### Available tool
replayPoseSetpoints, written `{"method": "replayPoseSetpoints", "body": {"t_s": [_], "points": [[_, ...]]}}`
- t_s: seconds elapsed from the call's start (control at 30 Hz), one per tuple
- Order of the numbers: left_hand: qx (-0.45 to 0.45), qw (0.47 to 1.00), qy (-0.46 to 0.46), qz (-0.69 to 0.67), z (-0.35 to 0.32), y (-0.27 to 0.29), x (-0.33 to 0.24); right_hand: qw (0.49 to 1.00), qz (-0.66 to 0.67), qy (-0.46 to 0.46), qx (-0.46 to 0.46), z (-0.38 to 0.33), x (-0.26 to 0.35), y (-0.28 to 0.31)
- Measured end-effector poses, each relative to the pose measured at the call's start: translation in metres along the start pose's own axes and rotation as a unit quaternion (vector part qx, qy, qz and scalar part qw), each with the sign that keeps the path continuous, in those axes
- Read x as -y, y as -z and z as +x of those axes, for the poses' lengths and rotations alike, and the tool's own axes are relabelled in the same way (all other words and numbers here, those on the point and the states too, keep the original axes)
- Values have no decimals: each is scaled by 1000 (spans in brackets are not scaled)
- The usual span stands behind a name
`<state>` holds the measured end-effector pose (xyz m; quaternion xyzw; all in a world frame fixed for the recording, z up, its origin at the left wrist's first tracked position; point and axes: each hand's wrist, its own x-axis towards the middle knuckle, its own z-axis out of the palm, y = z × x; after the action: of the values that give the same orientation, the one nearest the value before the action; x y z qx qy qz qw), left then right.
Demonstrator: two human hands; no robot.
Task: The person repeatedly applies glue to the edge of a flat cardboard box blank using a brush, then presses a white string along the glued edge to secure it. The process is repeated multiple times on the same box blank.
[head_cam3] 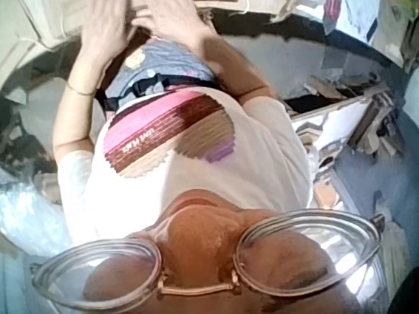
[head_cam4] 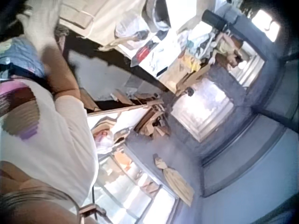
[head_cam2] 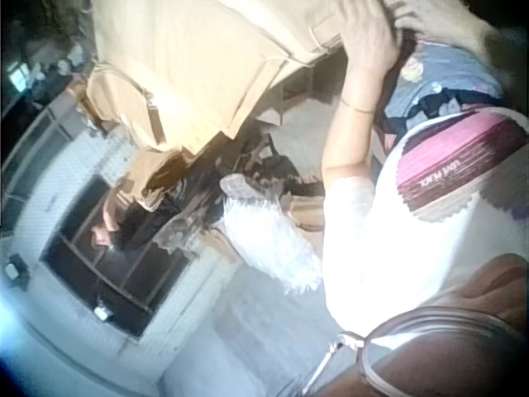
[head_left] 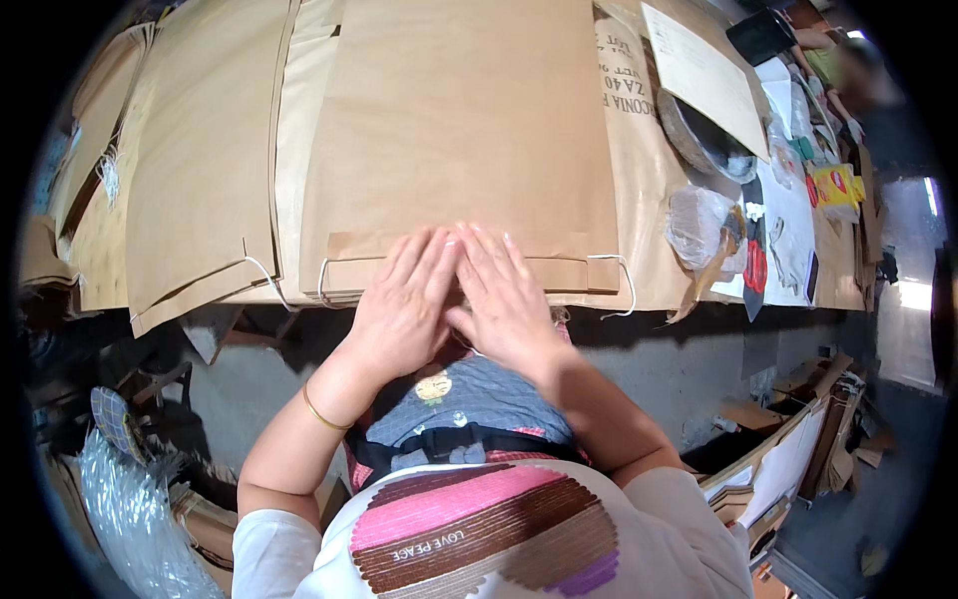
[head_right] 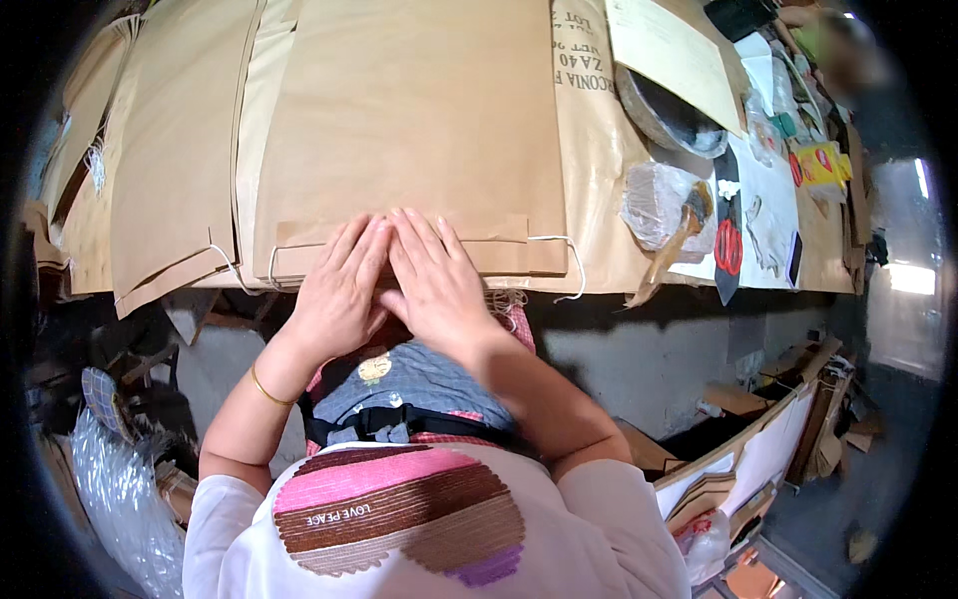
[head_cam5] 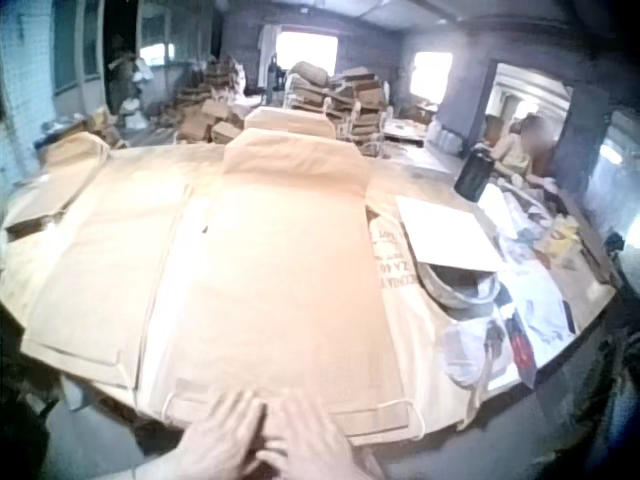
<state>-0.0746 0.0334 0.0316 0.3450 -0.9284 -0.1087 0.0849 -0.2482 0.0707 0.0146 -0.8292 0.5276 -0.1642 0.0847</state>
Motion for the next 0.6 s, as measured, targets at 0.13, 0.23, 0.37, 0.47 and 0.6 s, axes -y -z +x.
{"method": "replayPoseSetpoints", "body": {"t_s": [0.13,0.23,0.37,0.47,0.6], "points": [[31,971,227,72,-31,14,29,975,-53,-204,-74,-41,-48,19],[-62,971,229,-20,-46,1,50,945,-22,-303,-123,-54,-70,32],[-193,936,278,-92,-39,-5,60,914,-37,-371,-161,-52,-84,30],[-224,921,302,-107,-35,-8,65,913,-50,-364,-177,-50,-87,29],[-234,912,318,-114,-33,-8,71,918,-26,-329,-218,-51,-91,20]]}}
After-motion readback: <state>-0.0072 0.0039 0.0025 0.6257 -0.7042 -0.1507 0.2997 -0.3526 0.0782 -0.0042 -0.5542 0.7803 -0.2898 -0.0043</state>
